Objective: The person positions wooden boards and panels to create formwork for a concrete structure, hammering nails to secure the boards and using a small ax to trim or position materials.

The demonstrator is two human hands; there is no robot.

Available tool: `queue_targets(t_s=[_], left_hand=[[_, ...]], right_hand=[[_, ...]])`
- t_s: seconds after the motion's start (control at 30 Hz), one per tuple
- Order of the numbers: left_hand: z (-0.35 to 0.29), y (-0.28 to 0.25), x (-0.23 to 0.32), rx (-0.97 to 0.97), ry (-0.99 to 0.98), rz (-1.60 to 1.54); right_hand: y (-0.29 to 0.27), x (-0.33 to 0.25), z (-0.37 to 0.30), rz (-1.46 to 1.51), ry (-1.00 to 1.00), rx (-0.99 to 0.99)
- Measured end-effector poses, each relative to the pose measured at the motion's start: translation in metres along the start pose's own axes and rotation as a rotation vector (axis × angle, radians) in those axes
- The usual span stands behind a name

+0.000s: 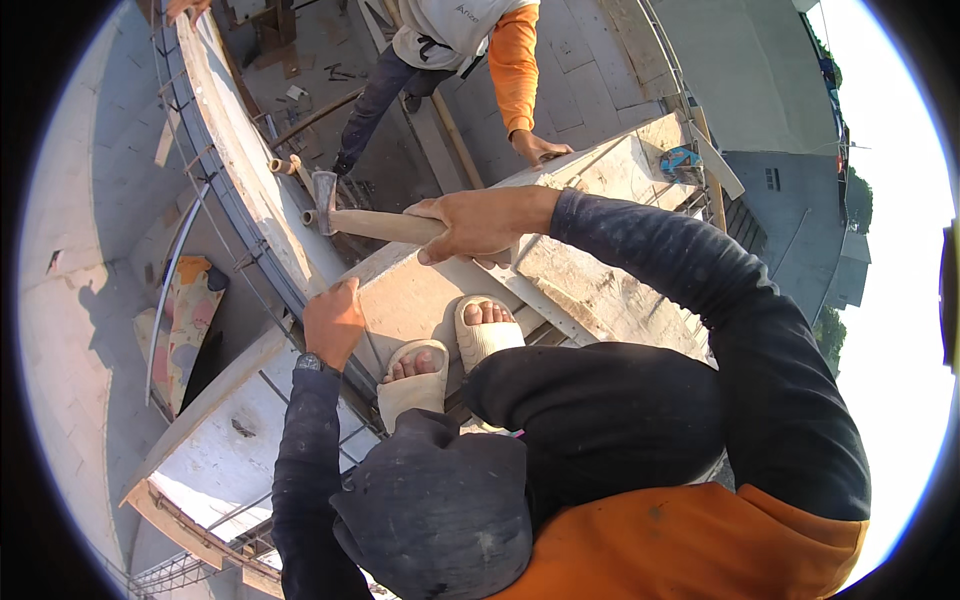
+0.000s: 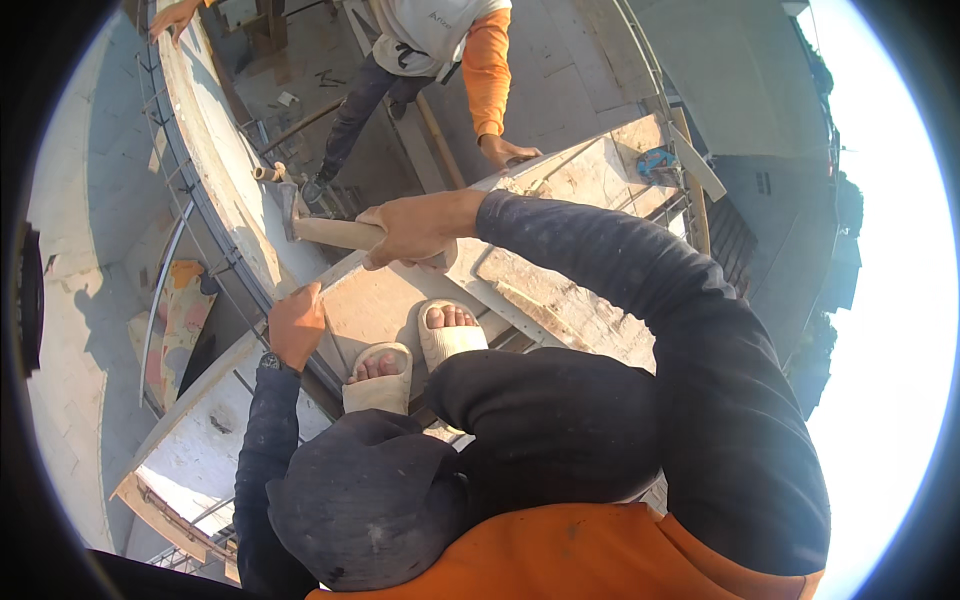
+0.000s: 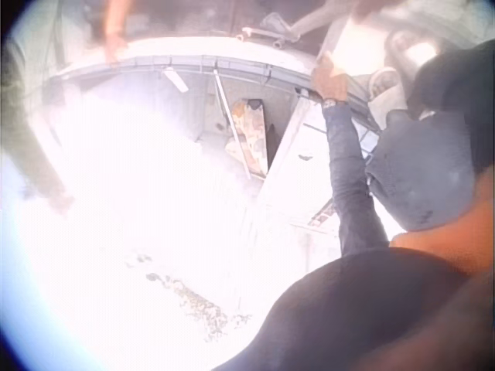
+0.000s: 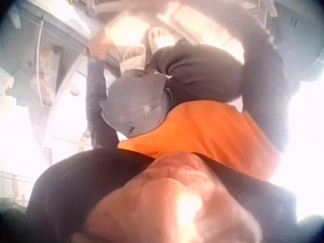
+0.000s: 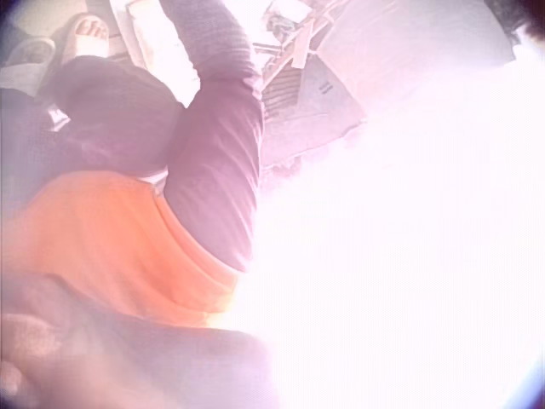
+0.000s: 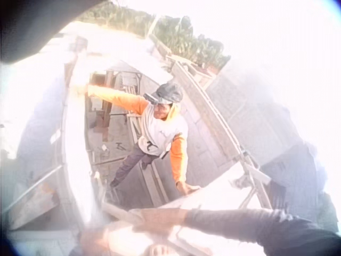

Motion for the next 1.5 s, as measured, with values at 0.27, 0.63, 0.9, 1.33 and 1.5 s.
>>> queue_targets(t_s=[0.27, 0.63, 0.9, 1.33, 1.5], left_hand=[[0.005, 0.004, 0.035, 0.035, 0.023, -0.073], [-0.112, -0.089, 0.036, 0.422, -0.231, -0.293], [-0.265, -0.192, -0.118, 0.731, -0.921, 0.094], [-0.219, -0.114, -0.183, -0.18, -0.491, 0.797], [-0.206, -0.119, -0.178, -0.268, -0.376, 0.811]], right_hand=[[0.095, 0.059, -0.07, 0.431, 0.053, 0.479], [0.143, 0.062, -0.071, 0.506, 0.083, 0.454], [0.167, 0.044, -0.063, 0.345, 0.006, 0.319], [0.144, 0.075, -0.079, 0.2, -0.154, 0.462], [0.158, 0.094, -0.096, 0.312, -0.076, 0.49]])
Point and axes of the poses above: each hand's wrist, its own z-axis towards the middle knuckle, its own y-axis out of the palm, x = y × z, the point moved 3 cm from there along z, towards the middle knuckle, and after that the axes turned 15 degrees about x, right-handed, at the moved point
